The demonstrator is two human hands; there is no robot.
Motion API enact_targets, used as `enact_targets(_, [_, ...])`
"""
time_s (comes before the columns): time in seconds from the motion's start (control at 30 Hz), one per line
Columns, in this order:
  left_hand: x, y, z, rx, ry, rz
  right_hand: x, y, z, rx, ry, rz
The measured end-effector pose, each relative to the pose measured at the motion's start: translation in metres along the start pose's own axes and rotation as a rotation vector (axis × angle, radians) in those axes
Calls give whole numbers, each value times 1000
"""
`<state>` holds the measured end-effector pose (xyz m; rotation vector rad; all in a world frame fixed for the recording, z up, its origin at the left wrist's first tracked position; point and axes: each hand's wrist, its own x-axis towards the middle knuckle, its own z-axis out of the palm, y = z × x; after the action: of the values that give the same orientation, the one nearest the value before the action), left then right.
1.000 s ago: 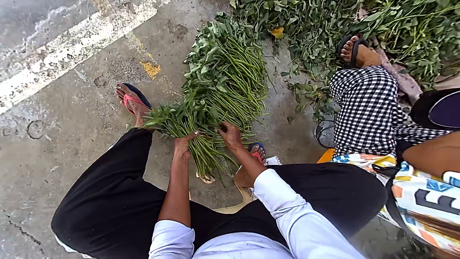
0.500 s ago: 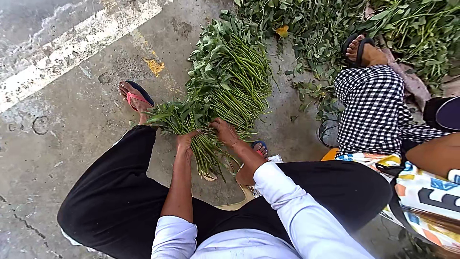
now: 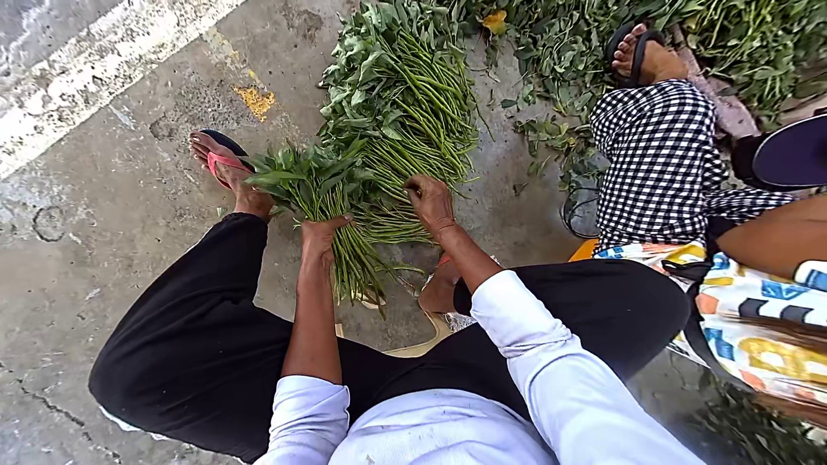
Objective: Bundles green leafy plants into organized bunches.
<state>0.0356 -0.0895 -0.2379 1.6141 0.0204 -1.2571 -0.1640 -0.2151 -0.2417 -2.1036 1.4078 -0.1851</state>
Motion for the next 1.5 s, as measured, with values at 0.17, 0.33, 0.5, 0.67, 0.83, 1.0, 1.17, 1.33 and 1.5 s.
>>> enact_targets(0.17, [-2,-3,5,-137,-106,-19,-22,-38,19,397,48,-100])
enact_targets(0.33, [-5,-3,8,-176,-70,-31,-26,-35,46,621,-156,-259])
enact_targets(0.5, [2,-4,5,-77,-27,-29,-4,26,46,-70,-332,106])
enact_targets(0.67, [1,-4,6,-17,-45,-21,-18,68,76,-339,-276,143])
enact_targets(0.83, [2,-4,7,-5,5,-23,-27,58,77,-423,-296,-34])
enact_targets(1.0, [4,-6,2,-18,14,-16,-23,57,68,-262,-334,108])
enact_targets(1.17, [7,-10,0,-15,36,-18,-13,55,57,-58,-171,31])
enact_targets(1.33, [3,-6,3,-21,15,14,-12,43,82,-273,-297,-66])
enact_targets(1.5, [5,-8,2,-30,32,5,-15,45,102,-280,-318,-42])
